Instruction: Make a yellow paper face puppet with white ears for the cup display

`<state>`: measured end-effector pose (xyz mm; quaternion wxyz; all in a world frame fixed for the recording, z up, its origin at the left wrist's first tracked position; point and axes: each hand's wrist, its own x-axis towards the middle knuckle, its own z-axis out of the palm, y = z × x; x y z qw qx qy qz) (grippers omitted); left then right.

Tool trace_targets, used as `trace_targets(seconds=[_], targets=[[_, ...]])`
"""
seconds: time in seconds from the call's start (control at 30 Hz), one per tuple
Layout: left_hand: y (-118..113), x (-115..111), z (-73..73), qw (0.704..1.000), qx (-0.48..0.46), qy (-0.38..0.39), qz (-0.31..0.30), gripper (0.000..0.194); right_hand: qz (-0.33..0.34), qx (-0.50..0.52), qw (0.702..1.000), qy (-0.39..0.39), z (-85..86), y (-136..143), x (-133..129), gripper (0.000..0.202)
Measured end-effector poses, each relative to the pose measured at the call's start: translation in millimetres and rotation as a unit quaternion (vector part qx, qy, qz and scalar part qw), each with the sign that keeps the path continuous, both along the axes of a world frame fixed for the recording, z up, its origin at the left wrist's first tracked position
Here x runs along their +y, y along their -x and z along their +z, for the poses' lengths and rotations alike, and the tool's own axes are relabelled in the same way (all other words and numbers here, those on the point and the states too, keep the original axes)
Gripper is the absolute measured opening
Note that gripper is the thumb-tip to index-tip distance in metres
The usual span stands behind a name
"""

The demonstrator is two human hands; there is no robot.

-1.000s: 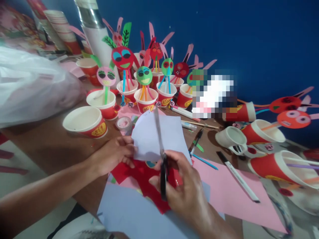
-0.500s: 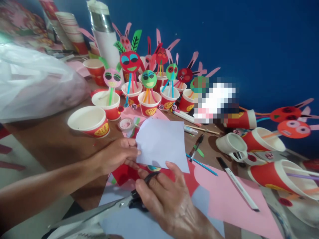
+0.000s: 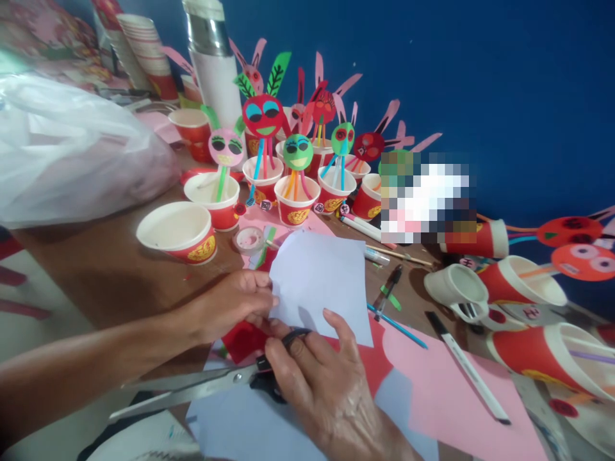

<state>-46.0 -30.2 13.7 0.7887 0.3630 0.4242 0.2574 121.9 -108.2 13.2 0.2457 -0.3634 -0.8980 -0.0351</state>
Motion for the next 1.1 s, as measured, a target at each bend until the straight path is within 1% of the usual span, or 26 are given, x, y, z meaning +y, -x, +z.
trace_targets(seconds=[0.27,0.53,0.7,0.73,0.77,0.8,0.87,0.9,0.93,1.03,1.1], targets=[[-1,1,-0.9,1.000,0.002,-0.002,-0.006,0.016,-0.009,0.008,1.000,0.007,-1.2,1,0,0.025],[-2,0,2.3,1.000,0.014,-0.007,-0.015,0.014,-0.004,0.034,0.999,0.006,-7.5,3,0,0.028],[-2,0,-1.4,0.999,0.022,-0.031,-0.013,0.008,0.006,0.051,0.999,-0.013,-1.4,-9,5,0.030],[-2,-1,-2.3,0.999,0.024,-0.035,-0.013,0.006,-0.010,0.047,0.999,-0.015,0.7,-14,7,0.030],[-2,-1,-3.0,0.999,0.027,-0.040,-0.012,0.004,-0.045,0.043,0.998,-0.016,2.9,-19,9,0.030],[-2,-1,-3.4,0.999,0.030,-0.044,-0.012,0.003,-0.098,0.038,0.994,-0.015,5.1,-25,11,0.029],[0,-2,-3.0,0.998,0.034,-0.051,-0.014,0.007,-0.223,0.019,0.975,0.001,9.5,-37,16,0.028],[0,-2,-2.4,0.998,0.032,-0.053,-0.016,0.010,-0.274,0.008,0.962,0.015,11.9,-43,18,0.028],[1,-3,-1.5,0.998,0.028,-0.053,-0.018,0.013,-0.310,-0.002,0.950,0.031,14.4,-50,20,0.029],[5,-3,2.4,0.998,0.023,-0.052,-0.012,0.016,-0.349,-0.042,0.932,0.088,23.3,-70,26,0.033],[8,-3,6.5,0.998,0.030,-0.056,0.002,0.016,-0.370,-0.069,0.917,0.134,29.5,-83,29,0.033]])
